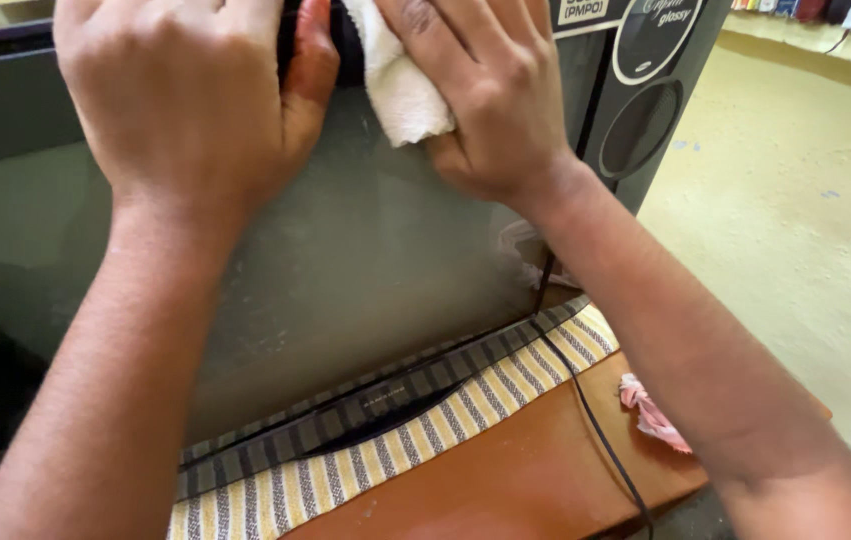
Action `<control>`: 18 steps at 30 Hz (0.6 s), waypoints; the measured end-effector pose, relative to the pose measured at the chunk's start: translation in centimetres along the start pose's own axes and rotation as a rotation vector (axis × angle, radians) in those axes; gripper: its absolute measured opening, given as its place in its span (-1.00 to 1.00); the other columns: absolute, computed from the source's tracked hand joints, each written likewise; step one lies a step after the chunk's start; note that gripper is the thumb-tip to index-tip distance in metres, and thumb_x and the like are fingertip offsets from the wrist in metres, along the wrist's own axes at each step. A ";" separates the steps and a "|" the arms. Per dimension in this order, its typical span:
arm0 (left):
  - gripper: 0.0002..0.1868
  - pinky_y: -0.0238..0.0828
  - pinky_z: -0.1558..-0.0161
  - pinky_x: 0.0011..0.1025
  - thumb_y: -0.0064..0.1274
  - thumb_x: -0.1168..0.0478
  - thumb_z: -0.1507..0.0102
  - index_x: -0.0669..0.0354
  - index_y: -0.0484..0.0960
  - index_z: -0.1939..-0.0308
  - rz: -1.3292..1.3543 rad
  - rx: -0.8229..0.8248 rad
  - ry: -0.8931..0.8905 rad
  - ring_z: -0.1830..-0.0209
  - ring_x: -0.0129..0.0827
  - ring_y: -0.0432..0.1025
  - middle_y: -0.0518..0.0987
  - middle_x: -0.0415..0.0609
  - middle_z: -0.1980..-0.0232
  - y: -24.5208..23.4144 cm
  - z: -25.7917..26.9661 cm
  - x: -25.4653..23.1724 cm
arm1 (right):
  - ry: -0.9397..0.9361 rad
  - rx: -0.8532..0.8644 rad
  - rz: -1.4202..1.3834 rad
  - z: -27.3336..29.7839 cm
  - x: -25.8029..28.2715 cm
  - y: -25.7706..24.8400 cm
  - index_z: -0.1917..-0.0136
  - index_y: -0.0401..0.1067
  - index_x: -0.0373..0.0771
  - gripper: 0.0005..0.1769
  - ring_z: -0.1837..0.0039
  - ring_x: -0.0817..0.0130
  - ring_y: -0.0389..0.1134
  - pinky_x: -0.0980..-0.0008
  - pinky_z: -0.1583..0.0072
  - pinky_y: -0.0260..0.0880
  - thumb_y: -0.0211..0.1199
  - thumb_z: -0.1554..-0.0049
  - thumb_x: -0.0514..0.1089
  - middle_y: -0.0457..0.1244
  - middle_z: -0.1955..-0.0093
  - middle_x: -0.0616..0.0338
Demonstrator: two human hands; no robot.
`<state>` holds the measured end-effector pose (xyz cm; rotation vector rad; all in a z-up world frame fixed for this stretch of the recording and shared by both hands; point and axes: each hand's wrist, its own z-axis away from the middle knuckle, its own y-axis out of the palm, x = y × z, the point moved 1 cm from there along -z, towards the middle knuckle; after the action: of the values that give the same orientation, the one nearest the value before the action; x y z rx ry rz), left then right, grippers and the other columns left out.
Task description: The person wipes the exterior frame and edges of a television using a cloth.
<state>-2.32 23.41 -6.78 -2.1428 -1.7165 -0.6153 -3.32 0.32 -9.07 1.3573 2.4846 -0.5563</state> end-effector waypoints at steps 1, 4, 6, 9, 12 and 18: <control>-0.77 0.30 0.00 -0.25 -0.05 0.06 -0.39 0.02 0.68 0.17 -0.013 0.007 0.000 0.30 -0.27 0.44 0.54 -0.12 0.34 0.1 0.1 0.1 | -0.012 -0.015 -0.011 0.3 -0.4 0.1 -0.43 0.41 -0.30 -0.53 -0.35 -0.05 0.28 0.01 -0.38 0.22 0.26 -0.26 -0.22 0.28 -0.31 -0.01; -0.77 0.29 0.03 -0.26 -0.03 0.04 -0.39 0.00 0.68 0.18 -0.040 0.013 0.003 0.31 -0.28 0.43 0.52 -0.14 0.36 0.2 0.3 0.2 | -0.020 -0.014 0.043 1.9 -2.1 -0.3 -0.38 0.41 -0.36 -0.56 -0.33 -0.07 0.29 -0.03 -0.37 0.24 0.25 -0.26 -0.22 0.28 -0.29 -0.05; -0.77 0.28 0.05 -0.27 -0.03 0.03 -0.38 -0.01 0.68 0.20 -0.051 0.009 0.003 0.31 -0.28 0.42 0.51 -0.15 0.36 0.2 0.2 0.1 | -0.017 -0.021 0.088 2.9 -3.7 -0.6 -0.41 0.40 -0.34 -0.54 -0.30 -0.06 0.29 0.00 -0.34 0.24 0.24 -0.26 -0.21 0.27 -0.26 -0.05; -0.74 0.26 0.14 -0.29 -0.03 0.00 -0.36 -0.02 0.65 0.29 -0.094 0.012 -0.005 0.35 -0.30 0.41 0.49 -0.16 0.40 0.1 0.1 0.1 | 0.027 -0.028 0.082 4.2 -5.3 -1.3 -0.42 0.38 -0.34 -0.49 -0.25 -0.13 0.25 0.00 -0.30 0.22 0.19 -0.20 -0.26 0.24 -0.21 -0.08; -0.67 0.24 0.28 -0.31 -0.01 -0.07 -0.34 -0.04 0.61 0.43 -0.161 0.037 -0.016 0.43 -0.32 0.39 0.46 -0.18 0.49 0.3 -0.3 -0.2 | 0.073 -0.066 0.050 4.6 -5.3 -1.0 -0.39 0.35 -0.32 -0.48 -0.24 -0.17 0.19 0.00 -0.29 0.19 0.15 -0.14 -0.29 0.22 -0.18 -0.09; -0.58 0.17 0.50 -0.16 0.04 -0.06 -0.38 0.06 0.62 0.48 0.076 0.206 -0.140 0.62 -0.15 0.33 0.44 -0.07 0.57 2.4 -3.3 -3.3 | 0.131 -0.199 -0.004 4.2 -4.0 0.4 -0.40 0.34 -0.29 -0.52 -0.27 -0.15 0.19 0.04 -0.33 0.15 0.19 -0.23 -0.20 0.22 -0.26 -0.06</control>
<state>-0.97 18.46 -5.67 -2.1361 -1.6775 -0.2599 -0.68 -4.34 -11.31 1.3507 2.5649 -0.2185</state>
